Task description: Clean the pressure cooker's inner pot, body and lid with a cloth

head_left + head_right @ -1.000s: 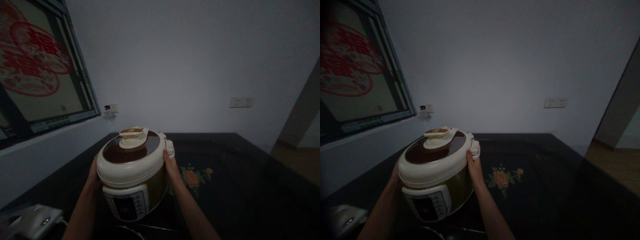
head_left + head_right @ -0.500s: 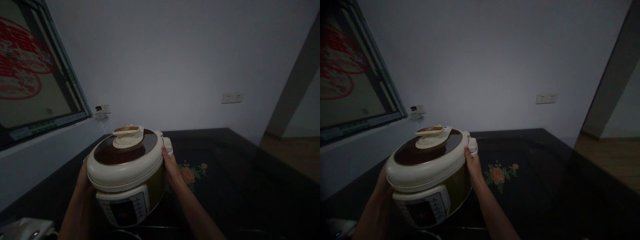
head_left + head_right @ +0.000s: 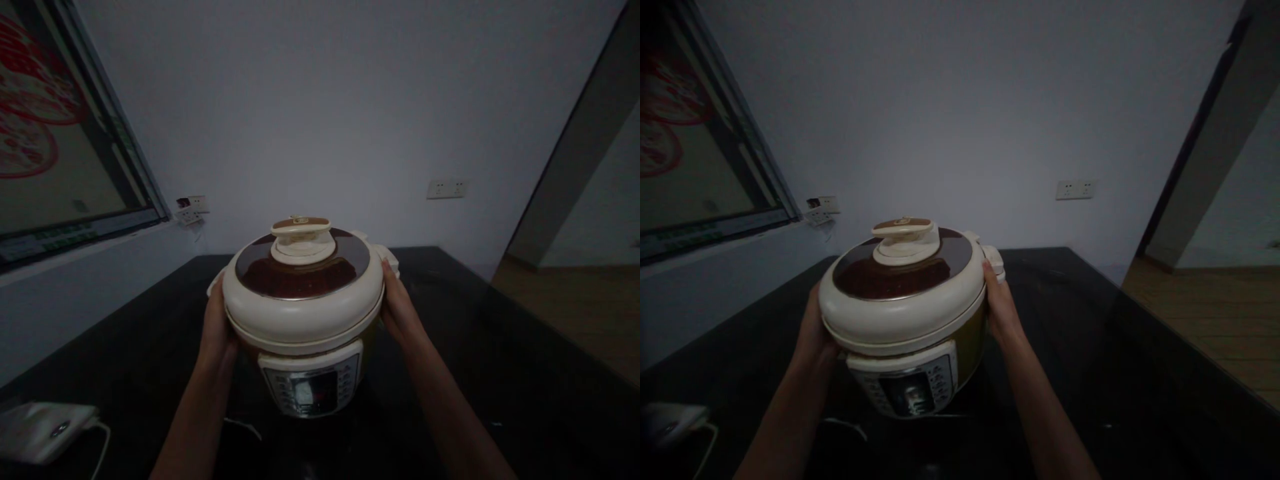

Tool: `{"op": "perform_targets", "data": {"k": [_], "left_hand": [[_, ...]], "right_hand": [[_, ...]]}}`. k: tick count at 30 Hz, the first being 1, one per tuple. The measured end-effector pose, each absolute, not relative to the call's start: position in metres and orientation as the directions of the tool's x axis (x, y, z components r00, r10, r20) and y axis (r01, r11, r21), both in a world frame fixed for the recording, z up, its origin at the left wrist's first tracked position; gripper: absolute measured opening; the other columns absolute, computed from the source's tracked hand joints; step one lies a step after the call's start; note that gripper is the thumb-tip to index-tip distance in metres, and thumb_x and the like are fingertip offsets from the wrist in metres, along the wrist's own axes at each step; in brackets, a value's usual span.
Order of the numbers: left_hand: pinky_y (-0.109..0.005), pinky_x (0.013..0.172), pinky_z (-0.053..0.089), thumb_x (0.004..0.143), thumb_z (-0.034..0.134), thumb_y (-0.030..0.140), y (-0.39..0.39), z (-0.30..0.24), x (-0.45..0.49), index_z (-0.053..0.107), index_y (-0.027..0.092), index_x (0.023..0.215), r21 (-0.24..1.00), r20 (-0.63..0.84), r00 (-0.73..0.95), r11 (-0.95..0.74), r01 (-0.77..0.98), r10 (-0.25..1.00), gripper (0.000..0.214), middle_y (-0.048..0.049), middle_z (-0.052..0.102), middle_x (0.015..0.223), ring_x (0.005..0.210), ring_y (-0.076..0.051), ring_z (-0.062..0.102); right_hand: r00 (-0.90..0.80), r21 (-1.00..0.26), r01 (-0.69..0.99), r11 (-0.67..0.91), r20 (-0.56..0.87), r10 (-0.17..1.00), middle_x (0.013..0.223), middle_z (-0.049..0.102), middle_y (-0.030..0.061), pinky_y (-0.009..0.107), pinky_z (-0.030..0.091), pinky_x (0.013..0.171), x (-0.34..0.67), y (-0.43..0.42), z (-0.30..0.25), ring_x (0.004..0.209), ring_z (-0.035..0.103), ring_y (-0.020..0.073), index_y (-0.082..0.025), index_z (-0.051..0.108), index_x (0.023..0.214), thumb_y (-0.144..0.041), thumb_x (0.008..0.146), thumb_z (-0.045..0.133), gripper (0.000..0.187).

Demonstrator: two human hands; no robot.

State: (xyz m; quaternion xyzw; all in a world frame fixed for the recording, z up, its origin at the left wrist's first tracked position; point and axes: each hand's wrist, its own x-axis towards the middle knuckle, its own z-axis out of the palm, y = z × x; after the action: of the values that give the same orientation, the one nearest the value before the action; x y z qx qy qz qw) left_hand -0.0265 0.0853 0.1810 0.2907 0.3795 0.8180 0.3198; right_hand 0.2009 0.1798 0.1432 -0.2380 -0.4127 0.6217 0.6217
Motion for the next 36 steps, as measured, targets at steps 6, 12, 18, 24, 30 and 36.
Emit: {"op": "perform_targets", "data": {"k": [6,12,18,24,30,36], "left_hand": [[-0.033,0.086,0.052,0.069,0.066,0.036,0.096,0.172,-0.034,0.068,0.018,0.086,0.773,0.213,-0.566,-0.492,-0.400,0.796,0.025,0.0008,0.073,0.080,0.091,-0.022,0.068],[-0.029,0.083,0.051,0.070,0.065,0.035,0.108,0.156,-0.040,0.067,0.018,0.085,0.768,0.197,-0.528,-0.465,-0.441,0.826,0.023,0.0024,0.071,0.077,0.080,-0.018,0.067],[-0.029,0.083,0.050,0.070,0.065,0.032,0.115,0.150,-0.043,0.067,0.018,0.086,0.762,0.196,-0.509,-0.457,-0.459,0.838,0.021,0.0030,0.071,0.076,0.077,-0.017,0.067],[-0.031,0.084,0.050,0.071,0.063,0.031,0.115,0.150,-0.040,0.068,0.018,0.083,0.768,0.210,-0.518,-0.468,-0.438,0.829,0.019,0.0022,0.070,0.072,0.082,-0.020,0.067],[-0.031,0.083,0.050,0.072,0.063,0.033,0.116,0.146,-0.041,0.067,0.018,0.082,0.781,0.200,-0.535,-0.464,-0.419,0.821,0.019,0.0025,0.070,0.073,0.080,-0.019,0.066],[-0.031,0.085,0.048,0.071,0.064,0.034,0.120,0.144,-0.043,0.066,0.019,0.081,0.764,0.205,-0.517,-0.466,-0.446,0.831,0.019,0.0032,0.069,0.073,0.082,-0.019,0.066]], "right_hand": [[-0.047,-0.832,-0.522,0.187,0.246,0.968,0.123,0.064,0.0074,0.039,0.047,0.100,0.203,0.172,0.144,0.122,0.053,0.0266,-0.023,0.060,0.122,-0.064,0.071,0.068,0.066],[-0.006,-0.838,-0.497,0.224,0.262,0.965,0.117,0.067,0.0064,0.039,0.046,0.101,0.206,0.166,0.140,0.121,0.054,0.0265,-0.022,0.059,0.125,-0.062,0.073,0.068,0.066],[-0.003,-0.826,-0.529,0.193,0.230,0.973,0.127,0.062,0.0075,0.039,0.046,0.102,0.208,0.163,0.139,0.124,0.051,0.0275,-0.021,0.056,0.129,-0.059,0.069,0.073,0.073],[0.000,-0.817,-0.545,0.186,0.222,0.975,0.129,0.060,0.0058,0.038,0.045,0.103,0.207,0.163,0.137,0.125,0.050,0.0268,-0.022,0.057,0.128,-0.057,0.069,0.074,0.071],[0.007,-0.821,-0.545,0.168,0.196,0.981,0.130,0.060,0.0040,0.037,0.044,0.104,0.207,0.167,0.132,0.125,0.050,0.0261,-0.023,0.056,0.128,-0.056,0.072,0.071,0.067],[-0.008,-0.824,-0.532,0.196,0.237,0.972,0.130,0.060,0.0015,0.036,0.043,0.105,0.207,0.168,0.131,0.126,0.050,0.0243,-0.025,0.055,0.130,-0.054,0.075,0.069,0.064]]}}
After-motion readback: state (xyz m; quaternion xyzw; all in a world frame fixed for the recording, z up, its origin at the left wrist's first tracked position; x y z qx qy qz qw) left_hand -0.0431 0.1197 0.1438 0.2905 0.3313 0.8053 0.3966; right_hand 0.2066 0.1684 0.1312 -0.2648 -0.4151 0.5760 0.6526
